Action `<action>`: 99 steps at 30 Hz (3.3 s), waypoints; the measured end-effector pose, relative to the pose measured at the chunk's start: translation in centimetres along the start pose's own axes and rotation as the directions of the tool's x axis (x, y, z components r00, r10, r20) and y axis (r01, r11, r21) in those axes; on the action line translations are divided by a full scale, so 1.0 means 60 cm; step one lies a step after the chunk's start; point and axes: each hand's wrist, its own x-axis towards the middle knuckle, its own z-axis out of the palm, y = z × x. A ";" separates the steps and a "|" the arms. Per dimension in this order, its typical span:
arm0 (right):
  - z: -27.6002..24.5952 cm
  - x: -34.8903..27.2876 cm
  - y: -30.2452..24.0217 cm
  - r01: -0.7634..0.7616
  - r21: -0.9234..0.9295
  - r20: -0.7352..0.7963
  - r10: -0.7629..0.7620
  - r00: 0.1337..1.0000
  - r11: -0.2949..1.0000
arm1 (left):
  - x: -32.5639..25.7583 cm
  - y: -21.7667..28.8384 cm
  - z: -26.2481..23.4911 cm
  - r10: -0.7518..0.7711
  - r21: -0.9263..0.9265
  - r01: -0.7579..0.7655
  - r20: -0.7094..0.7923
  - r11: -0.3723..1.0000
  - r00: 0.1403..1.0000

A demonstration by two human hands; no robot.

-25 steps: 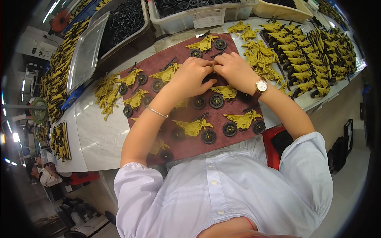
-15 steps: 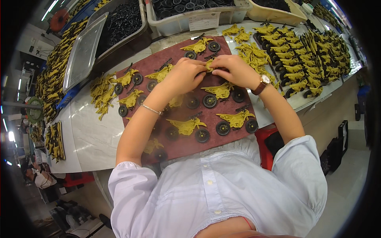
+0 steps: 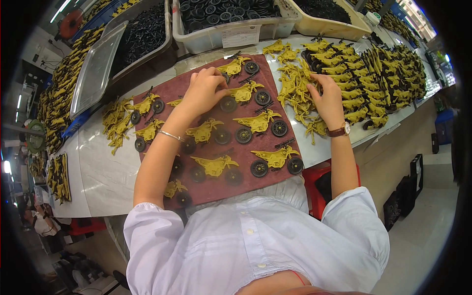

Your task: The person assembles small plastic toy motorcycles by hand, attaching wheels to the frames at a production workbench.

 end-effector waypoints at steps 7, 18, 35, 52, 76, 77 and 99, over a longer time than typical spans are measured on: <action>-0.007 -0.014 0.005 -0.110 0.105 -0.099 0.120 0.988 0.988 | 0.017 0.015 -0.029 -0.128 -0.367 0.227 0.275 0.902 0.953; 0.002 -0.030 -0.024 0.153 -0.024 -0.390 -0.150 0.908 0.988 | 0.021 0.019 -0.008 -0.130 -0.369 0.255 0.332 0.894 0.934; -0.002 -0.006 -0.009 -0.097 0.255 0.058 0.085 0.995 0.962 | 0.008 0.000 -0.001 -0.183 -0.585 0.273 0.210 0.764 0.960; -0.011 0.020 -0.152 0.279 0.340 -0.240 -0.204 0.949 0.898 | -0.008 0.044 -0.022 -0.360 -0.905 0.371 0.424 -0.209 0.831; -0.001 -0.028 -0.254 0.412 0.475 0.014 -0.474 0.880 0.778 | -0.169 0.106 -0.057 -0.354 -0.903 0.200 0.341 -0.380 0.870; 0.000 -0.030 -0.254 0.407 0.471 0.017 -0.469 0.883 0.782 | -0.170 0.110 -0.063 -0.358 -0.896 0.202 0.352 -0.395 0.865; -0.004 -0.061 -0.236 -0.485 0.830 0.555 -0.314 0.770 0.276 | -0.202 0.163 -0.053 -0.399 -0.919 0.123 -0.040 0.374 0.916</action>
